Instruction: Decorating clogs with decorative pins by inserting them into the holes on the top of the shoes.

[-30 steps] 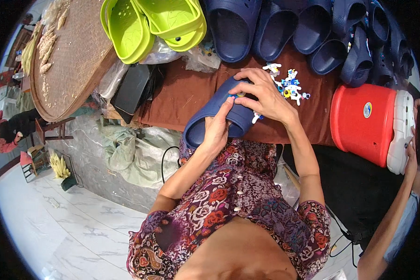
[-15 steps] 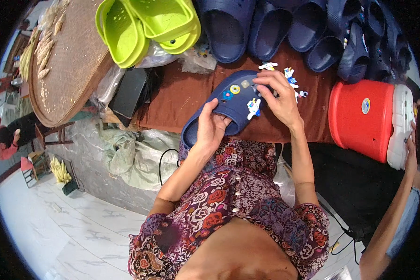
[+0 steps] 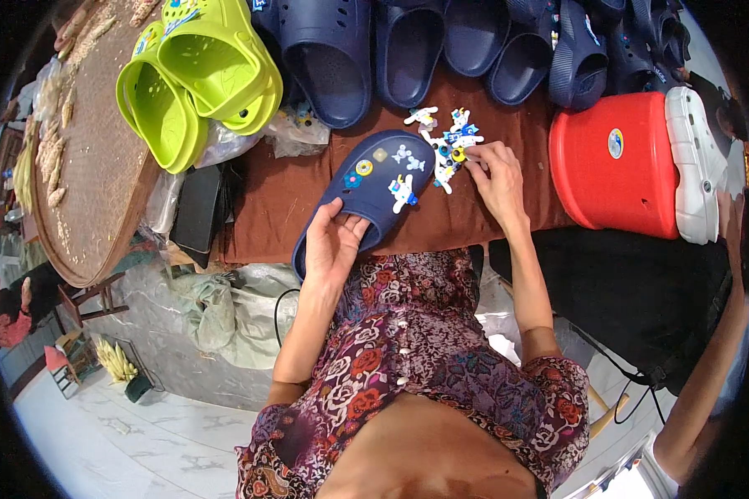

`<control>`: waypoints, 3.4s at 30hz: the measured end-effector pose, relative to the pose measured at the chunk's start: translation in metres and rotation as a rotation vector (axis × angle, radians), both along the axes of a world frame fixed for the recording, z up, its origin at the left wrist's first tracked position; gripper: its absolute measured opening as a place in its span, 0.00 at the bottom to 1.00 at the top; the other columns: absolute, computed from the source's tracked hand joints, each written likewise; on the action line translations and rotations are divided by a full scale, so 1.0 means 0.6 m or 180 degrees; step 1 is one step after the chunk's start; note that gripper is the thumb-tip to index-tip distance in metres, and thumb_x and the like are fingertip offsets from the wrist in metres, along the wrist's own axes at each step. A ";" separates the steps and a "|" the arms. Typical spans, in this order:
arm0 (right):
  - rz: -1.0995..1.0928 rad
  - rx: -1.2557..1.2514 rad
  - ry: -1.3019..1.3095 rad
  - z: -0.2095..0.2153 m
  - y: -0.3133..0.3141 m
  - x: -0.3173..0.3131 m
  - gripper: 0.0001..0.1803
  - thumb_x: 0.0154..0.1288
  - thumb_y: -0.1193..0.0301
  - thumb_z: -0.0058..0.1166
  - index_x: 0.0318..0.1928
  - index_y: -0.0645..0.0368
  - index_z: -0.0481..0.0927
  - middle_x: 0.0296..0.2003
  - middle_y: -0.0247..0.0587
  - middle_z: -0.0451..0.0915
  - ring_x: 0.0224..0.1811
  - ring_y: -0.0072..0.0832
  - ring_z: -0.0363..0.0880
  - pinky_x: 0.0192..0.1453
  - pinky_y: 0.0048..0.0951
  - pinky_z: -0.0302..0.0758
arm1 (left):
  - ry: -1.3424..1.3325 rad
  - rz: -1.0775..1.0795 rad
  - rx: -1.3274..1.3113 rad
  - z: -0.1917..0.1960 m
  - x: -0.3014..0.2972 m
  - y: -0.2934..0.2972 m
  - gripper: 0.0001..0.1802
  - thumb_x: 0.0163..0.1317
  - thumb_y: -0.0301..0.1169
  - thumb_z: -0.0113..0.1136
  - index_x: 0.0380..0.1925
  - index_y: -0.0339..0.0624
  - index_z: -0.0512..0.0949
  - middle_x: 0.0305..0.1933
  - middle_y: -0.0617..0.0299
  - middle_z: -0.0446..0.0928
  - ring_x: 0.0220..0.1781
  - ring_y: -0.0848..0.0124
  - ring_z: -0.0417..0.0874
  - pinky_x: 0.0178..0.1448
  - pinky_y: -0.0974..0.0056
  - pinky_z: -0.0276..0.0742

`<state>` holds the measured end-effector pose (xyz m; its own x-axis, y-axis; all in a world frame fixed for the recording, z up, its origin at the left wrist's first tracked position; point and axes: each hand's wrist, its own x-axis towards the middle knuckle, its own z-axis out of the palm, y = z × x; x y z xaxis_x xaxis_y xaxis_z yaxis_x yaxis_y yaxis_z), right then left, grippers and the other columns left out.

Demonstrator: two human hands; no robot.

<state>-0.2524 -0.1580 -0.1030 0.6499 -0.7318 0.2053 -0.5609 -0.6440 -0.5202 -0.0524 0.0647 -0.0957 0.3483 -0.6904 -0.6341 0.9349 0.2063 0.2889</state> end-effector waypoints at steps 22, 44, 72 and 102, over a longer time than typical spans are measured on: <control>0.0223 0.0073 -0.0006 0.021 0.013 0.058 0.06 0.68 0.72 0.55 0.40 0.60 0.82 0.39 0.43 0.81 0.43 0.42 0.78 0.48 0.40 0.71 | -0.0034 0.0092 0.0039 -0.002 -0.027 0.016 0.09 0.64 0.29 0.62 0.42 0.38 0.78 0.50 0.58 0.81 0.56 0.64 0.81 0.66 0.55 0.75; 0.1551 0.1197 -0.0501 0.100 0.142 0.165 0.06 0.62 0.75 0.61 0.39 0.63 0.82 0.33 0.44 0.81 0.39 0.40 0.82 0.42 0.37 0.76 | -0.0435 0.0139 -0.0014 0.007 -0.053 0.030 0.04 0.67 0.29 0.61 0.36 0.42 0.83 0.46 0.63 0.83 0.52 0.71 0.81 0.59 0.58 0.78; 0.1699 0.0291 -0.0527 0.084 0.160 0.154 0.07 0.58 0.78 0.62 0.38 0.61 0.81 0.34 0.41 0.78 0.38 0.40 0.78 0.42 0.39 0.76 | -0.0631 0.0383 0.0383 0.013 -0.055 -0.006 0.09 0.68 0.26 0.62 0.46 0.35 0.79 0.47 0.59 0.83 0.47 0.73 0.84 0.54 0.66 0.83; 0.1164 0.0361 -0.0747 0.076 0.162 0.094 0.12 0.65 0.75 0.57 0.49 0.58 0.83 0.44 0.42 0.79 0.48 0.40 0.77 0.53 0.39 0.73 | -0.0701 0.0393 0.0594 0.014 -0.054 -0.027 0.13 0.67 0.29 0.62 0.45 0.30 0.78 0.47 0.56 0.82 0.44 0.71 0.85 0.50 0.64 0.84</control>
<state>-0.1961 -0.0606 -0.0572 0.8154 -0.4890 0.3098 -0.1653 -0.7096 -0.6850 -0.0846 0.0482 -0.0871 0.5654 -0.5131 -0.6458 0.8167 0.2388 0.5253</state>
